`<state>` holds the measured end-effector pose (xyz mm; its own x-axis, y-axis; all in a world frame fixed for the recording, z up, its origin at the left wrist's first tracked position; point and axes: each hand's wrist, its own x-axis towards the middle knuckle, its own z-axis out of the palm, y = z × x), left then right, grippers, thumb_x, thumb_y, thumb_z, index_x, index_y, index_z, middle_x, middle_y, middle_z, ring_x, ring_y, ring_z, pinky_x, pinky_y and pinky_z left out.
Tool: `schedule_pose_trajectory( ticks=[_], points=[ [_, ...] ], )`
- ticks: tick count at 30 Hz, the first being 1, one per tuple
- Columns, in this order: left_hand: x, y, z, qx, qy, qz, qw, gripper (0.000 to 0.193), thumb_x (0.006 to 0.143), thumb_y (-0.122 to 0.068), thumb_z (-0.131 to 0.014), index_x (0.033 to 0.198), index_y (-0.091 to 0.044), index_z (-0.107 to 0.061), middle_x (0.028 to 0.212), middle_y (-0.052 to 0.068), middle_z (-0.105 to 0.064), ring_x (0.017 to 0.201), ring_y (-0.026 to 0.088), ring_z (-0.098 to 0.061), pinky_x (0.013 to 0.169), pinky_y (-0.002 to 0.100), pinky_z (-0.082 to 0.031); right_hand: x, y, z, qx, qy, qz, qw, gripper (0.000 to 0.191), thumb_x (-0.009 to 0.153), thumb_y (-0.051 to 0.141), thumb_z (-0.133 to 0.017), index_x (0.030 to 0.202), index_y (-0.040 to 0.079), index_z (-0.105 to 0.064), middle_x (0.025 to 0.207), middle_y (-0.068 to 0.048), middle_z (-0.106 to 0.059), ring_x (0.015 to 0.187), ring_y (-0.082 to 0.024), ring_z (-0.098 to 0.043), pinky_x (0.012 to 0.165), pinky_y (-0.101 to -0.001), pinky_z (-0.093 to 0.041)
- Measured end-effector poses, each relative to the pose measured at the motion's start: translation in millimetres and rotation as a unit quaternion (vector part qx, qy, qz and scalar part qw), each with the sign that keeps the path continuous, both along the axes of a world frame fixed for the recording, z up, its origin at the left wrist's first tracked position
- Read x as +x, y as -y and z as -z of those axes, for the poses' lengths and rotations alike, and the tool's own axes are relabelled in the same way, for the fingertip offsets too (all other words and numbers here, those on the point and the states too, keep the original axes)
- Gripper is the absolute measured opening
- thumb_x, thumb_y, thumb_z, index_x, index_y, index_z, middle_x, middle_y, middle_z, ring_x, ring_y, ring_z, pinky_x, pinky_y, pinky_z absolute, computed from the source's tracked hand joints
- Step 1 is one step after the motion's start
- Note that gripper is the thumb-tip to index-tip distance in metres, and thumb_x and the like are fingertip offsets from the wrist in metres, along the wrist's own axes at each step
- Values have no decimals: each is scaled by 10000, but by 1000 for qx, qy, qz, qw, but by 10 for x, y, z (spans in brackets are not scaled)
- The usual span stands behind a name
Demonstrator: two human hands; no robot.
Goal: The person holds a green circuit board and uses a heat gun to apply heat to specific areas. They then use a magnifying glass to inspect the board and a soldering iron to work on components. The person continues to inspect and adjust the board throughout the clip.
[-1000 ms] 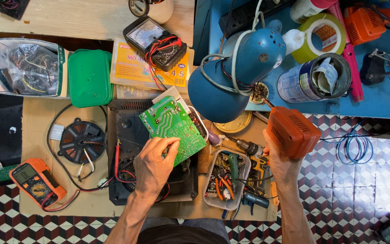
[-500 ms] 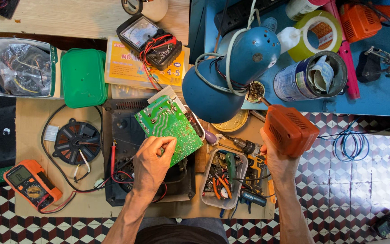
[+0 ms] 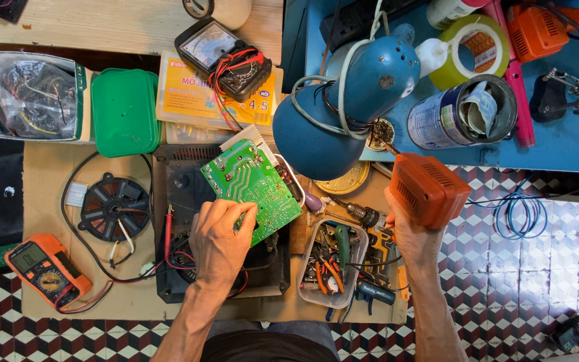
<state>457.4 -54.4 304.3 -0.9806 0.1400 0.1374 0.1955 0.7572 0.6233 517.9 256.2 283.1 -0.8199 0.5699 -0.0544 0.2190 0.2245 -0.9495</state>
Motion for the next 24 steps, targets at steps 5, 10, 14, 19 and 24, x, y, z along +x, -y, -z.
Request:
schedule_pose_trajectory(
  ticks=[5,10,14,19,24],
  points=[
    [-1,24,16,28,17,-4,999,109,862,-202,-777,948,-136,-788,895,11,-682,830,226,-629,741,374,-505,23,26,-20,-6,1,14,1000,545,931,76,-747,1398,29,-471,988,-40,-653,648,-82,-624,561,-239,-558],
    [27,55,67,60,40,-10,997,105,860,-179,-778,951,-127,-791,848,10,-680,741,215,-621,710,379,-491,7,21,-56,-3,5,21,1000,496,935,87,-745,1367,31,-508,946,-27,-658,642,-76,-625,557,-237,-553],
    [41,60,114,71,49,-17,996,110,860,-153,-777,960,-110,-777,817,20,-665,728,209,-610,698,365,-491,-18,16,-89,-7,31,33,999,457,921,108,-751,1315,41,-530,894,-17,-655,605,-78,-608,528,-248,-542],
    [25,60,126,82,56,-24,995,114,877,-135,-771,986,-102,-763,754,34,-639,718,205,-620,688,378,-497,-4,16,-120,-53,19,34,998,418,914,116,-761,1274,49,-560,924,-2,-660,629,-66,-605,554,-238,-533],
    [8,29,68,94,64,-35,993,117,884,-130,-765,994,-94,-749,727,38,-622,711,212,-629,666,382,-504,-14,0,-103,-8,13,25,1000,473,925,142,-772,1327,54,-539,913,-25,-652,627,-75,-610,545,-244,-538]
  ],
)
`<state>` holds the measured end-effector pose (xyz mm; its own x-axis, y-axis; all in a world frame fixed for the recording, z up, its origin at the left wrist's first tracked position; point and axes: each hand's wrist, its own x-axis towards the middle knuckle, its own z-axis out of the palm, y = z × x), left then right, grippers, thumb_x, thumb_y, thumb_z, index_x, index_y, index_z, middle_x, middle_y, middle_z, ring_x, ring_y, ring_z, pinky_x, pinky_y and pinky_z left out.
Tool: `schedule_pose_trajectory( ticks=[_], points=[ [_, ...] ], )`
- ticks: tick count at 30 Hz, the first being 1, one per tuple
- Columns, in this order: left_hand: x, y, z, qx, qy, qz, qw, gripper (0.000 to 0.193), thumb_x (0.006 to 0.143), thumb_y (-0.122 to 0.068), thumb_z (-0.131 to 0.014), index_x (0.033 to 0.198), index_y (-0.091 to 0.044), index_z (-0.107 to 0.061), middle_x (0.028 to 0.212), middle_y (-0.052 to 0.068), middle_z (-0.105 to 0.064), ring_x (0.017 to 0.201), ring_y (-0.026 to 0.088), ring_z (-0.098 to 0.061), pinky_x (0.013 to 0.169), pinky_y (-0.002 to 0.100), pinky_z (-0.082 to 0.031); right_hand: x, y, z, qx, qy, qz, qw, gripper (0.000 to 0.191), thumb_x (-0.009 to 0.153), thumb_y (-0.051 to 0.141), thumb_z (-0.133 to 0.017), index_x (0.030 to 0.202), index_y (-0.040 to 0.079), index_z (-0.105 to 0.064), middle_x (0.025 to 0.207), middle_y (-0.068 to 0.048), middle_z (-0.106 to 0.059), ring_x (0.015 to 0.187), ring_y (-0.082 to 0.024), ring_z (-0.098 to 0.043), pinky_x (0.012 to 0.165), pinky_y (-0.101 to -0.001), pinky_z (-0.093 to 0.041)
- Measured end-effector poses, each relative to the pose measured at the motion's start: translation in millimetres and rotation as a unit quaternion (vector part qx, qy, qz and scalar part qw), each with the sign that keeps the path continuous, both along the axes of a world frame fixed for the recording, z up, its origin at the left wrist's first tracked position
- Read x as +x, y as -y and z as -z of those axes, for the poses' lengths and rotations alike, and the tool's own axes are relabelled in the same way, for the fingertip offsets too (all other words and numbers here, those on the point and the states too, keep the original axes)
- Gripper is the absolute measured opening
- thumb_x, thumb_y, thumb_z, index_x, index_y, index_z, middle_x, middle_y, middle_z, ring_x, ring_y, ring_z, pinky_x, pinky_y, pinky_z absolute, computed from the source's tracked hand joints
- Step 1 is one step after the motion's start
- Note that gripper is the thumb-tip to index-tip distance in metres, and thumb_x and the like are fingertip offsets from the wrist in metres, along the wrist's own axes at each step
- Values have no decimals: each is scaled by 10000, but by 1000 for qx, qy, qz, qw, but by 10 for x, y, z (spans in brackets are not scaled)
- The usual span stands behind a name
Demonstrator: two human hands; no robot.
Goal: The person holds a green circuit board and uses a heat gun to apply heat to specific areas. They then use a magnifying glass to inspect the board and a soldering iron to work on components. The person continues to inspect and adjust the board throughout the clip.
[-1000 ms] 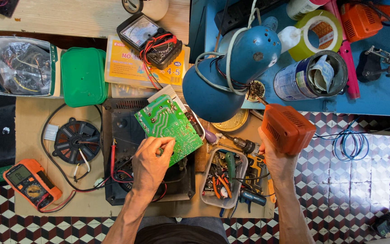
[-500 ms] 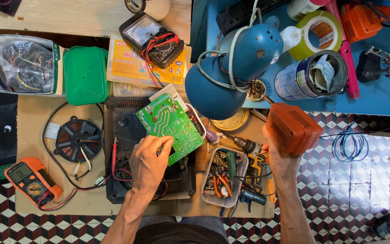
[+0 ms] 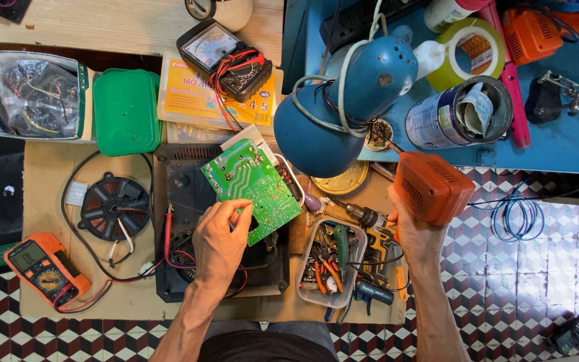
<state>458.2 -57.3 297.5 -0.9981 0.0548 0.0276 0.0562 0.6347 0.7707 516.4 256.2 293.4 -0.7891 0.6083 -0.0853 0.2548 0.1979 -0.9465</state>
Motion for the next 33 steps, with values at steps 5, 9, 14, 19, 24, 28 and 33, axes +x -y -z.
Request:
schedule_pose_trajectory(
  ticks=[5,9,14,19,24,28,33],
  points=[
    [-44,-41,72,37,19,-41,998,102,865,-135,-778,959,-97,-761,751,52,-632,677,207,-634,619,367,-502,115,-108,-25,55,25,21,998,467,987,170,-734,1399,69,-538,901,-77,-683,608,-110,-573,532,-248,-486],
    [-49,-95,252,82,25,-44,995,80,861,-140,-776,926,-98,-757,768,53,-639,672,189,-627,603,342,-505,331,-84,-73,85,-19,-37,996,342,1077,65,-750,1348,2,-551,1124,-74,-660,838,-107,-644,793,-261,-567],
    [-16,-186,451,108,60,-69,990,82,870,-170,-771,894,-97,-741,764,43,-640,658,166,-624,590,332,-496,586,227,-103,37,67,-24,997,290,1035,127,-708,1306,61,-630,863,-19,-645,673,-91,-604,583,-250,-513],
    [45,-241,558,122,83,-73,986,108,857,-177,-770,873,-86,-716,774,41,-630,637,163,-611,583,326,-498,770,495,14,76,139,-66,985,337,939,192,-757,1240,70,-667,773,-33,-675,594,-96,-599,509,-259,-491],
    [98,-311,584,121,77,-78,987,107,861,-186,-757,865,-90,-709,807,33,-663,655,188,-603,607,340,-504,831,538,229,135,132,-194,963,302,941,259,-780,1131,47,-679,819,-46,-677,659,-123,-618,577,-278,-509],
    [94,-405,580,122,117,-96,981,138,858,-221,-754,852,-93,-703,830,41,-692,667,201,-633,611,352,-509,763,556,324,108,226,-176,952,244,939,266,-766,1052,53,-734,770,-40,-727,617,-156,-656,568,-313,-540],
    [89,-482,585,132,137,-112,975,159,861,-229,-739,851,-79,-688,874,59,-718,729,249,-675,662,388,-535,650,495,342,216,126,-281,927,249,947,216,-743,1149,81,-686,881,-18,-721,807,-167,-697,829,-366,-564]
  ],
)
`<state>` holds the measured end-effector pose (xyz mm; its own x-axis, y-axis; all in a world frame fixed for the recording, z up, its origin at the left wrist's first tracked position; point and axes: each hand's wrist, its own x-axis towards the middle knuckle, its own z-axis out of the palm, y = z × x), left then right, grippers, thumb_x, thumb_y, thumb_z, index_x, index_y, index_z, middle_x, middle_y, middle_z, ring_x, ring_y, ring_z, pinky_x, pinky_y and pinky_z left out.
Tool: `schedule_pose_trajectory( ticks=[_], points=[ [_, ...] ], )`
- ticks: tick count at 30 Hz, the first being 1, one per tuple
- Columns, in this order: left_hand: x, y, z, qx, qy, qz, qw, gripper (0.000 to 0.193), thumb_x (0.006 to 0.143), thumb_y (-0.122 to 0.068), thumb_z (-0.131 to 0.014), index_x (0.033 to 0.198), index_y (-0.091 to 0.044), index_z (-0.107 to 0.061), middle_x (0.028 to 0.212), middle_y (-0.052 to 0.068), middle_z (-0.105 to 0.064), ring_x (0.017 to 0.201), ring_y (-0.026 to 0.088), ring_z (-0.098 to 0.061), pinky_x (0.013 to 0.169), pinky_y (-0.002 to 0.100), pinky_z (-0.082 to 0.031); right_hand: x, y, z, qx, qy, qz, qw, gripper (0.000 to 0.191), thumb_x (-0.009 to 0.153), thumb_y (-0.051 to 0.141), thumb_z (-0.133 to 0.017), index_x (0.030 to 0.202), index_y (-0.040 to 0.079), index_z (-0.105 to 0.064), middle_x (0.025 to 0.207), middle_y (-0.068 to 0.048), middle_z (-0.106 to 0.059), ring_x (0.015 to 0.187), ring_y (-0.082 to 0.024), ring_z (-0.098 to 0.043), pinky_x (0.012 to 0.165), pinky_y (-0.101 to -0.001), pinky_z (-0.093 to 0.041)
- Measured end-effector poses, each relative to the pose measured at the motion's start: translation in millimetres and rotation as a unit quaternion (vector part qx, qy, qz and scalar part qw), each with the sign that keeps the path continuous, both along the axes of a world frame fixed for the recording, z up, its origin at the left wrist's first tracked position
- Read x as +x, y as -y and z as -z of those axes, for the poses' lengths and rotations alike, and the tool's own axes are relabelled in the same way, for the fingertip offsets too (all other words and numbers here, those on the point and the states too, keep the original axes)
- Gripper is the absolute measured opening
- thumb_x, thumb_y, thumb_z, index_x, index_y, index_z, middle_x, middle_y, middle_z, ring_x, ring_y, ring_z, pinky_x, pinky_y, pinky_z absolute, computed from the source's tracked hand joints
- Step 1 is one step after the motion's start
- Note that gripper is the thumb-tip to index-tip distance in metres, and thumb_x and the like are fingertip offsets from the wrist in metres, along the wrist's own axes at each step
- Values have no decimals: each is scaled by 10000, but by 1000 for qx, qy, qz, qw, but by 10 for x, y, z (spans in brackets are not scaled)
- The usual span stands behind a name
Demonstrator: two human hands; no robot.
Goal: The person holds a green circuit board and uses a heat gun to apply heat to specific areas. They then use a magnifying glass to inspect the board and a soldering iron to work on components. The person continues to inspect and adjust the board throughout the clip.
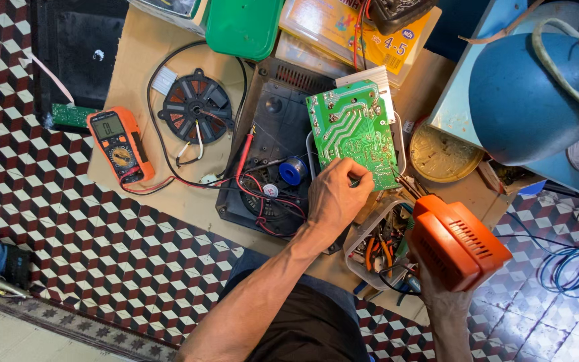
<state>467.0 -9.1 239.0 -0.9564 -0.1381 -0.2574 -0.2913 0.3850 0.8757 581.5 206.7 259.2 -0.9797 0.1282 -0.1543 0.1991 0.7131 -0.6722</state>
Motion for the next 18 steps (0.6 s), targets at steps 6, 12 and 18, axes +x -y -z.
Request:
schedule_pose_trajectory(
  ticks=[6,12,18],
  points=[
    [-18,-37,12,-12,12,-7,1000,181,853,-242,-733,832,-74,-669,902,84,-717,823,310,-699,728,434,-547,8,-154,188,164,-71,-81,981,458,867,190,-818,1286,120,-648,1257,-56,-632,1197,-289,-573,1141,-505,-404],
    [-16,-52,-9,-18,18,-11,1000,182,845,-242,-735,825,-73,-669,924,91,-713,834,318,-694,727,440,-544,37,-262,293,200,-112,-121,966,662,796,150,-855,1401,113,-588,1420,-124,-573,1309,-332,-540,1152,-517,-435],
    [-25,-78,2,-21,26,-18,999,177,855,-245,-729,837,-75,-682,917,90,-716,836,316,-697,731,442,-542,11,-269,305,237,-186,-149,942,688,827,103,-893,1419,43,-548,1425,-164,-544,1286,-386,-515,1047,-522,-492]
  ],
)
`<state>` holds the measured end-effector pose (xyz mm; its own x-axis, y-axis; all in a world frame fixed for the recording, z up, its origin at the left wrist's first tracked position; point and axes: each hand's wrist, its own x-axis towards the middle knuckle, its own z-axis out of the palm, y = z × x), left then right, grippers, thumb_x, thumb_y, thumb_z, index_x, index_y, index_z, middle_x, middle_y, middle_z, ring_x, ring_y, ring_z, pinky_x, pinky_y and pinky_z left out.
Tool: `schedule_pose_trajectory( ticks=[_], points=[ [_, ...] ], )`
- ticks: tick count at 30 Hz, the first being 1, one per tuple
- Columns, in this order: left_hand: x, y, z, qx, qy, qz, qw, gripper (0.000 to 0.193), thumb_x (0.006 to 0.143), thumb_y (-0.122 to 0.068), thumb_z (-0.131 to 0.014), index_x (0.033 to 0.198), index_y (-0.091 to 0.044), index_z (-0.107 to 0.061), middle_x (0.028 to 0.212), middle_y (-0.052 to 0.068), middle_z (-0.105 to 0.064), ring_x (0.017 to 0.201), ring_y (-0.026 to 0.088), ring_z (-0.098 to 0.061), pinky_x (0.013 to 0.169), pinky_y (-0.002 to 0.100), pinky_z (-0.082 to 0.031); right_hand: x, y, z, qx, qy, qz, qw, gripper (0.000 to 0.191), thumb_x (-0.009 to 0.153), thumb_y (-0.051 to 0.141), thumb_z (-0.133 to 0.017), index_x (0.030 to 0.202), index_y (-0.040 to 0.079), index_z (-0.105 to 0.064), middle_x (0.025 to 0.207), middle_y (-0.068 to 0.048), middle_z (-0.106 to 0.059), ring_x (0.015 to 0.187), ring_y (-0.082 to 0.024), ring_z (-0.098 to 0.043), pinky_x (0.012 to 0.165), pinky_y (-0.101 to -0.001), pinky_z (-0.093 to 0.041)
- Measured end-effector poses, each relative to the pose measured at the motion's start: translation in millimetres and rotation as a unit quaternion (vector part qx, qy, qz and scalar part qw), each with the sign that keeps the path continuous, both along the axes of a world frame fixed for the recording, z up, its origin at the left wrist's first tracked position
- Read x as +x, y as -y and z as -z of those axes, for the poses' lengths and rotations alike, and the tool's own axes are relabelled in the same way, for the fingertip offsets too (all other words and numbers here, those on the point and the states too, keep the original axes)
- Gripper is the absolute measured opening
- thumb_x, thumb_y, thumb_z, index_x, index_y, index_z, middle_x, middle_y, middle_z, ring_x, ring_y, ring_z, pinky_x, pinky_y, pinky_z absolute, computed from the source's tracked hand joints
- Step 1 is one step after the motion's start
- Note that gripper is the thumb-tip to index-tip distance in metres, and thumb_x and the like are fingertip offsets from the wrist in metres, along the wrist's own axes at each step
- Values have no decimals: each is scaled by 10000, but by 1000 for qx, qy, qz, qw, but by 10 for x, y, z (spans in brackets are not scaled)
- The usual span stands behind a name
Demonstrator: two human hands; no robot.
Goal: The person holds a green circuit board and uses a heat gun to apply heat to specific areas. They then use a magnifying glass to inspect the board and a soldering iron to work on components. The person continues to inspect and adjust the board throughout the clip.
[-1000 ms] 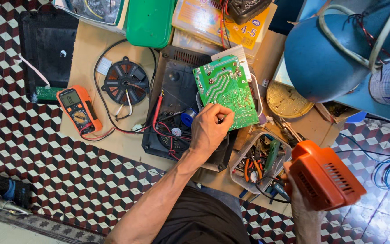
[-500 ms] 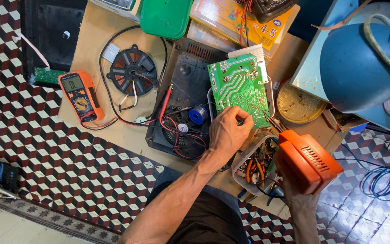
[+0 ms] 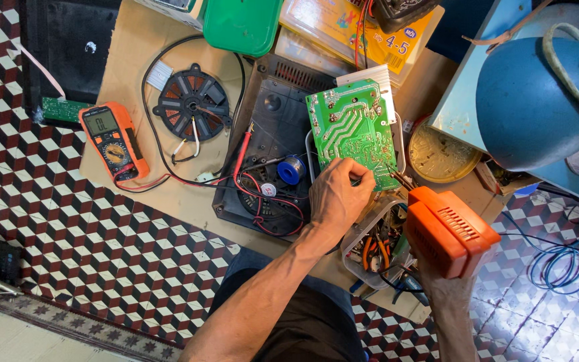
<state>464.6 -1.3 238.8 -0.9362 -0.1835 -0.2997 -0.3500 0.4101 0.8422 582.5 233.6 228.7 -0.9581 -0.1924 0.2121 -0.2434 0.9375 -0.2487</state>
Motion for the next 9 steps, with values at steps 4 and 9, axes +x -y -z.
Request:
schedule_pose_trajectory(
  ticks=[4,9],
  points=[
    [6,-2,3,2,5,-2,1000,182,851,-249,-733,833,-75,-684,924,90,-717,837,318,-697,731,440,-543,-34,6,-8,30,0,-10,999,710,813,100,-901,1422,26,-543,1416,-176,-545,1264,-402,-519,1019,-524,-508],
    [11,-13,27,-2,6,5,1000,184,859,-254,-736,838,-78,-687,931,84,-720,845,299,-702,739,432,-549,-98,57,-97,22,51,8,998,740,758,114,-891,1419,99,-559,1432,-146,-553,1323,-375,-519,1066,-548,-495]
  ],
)
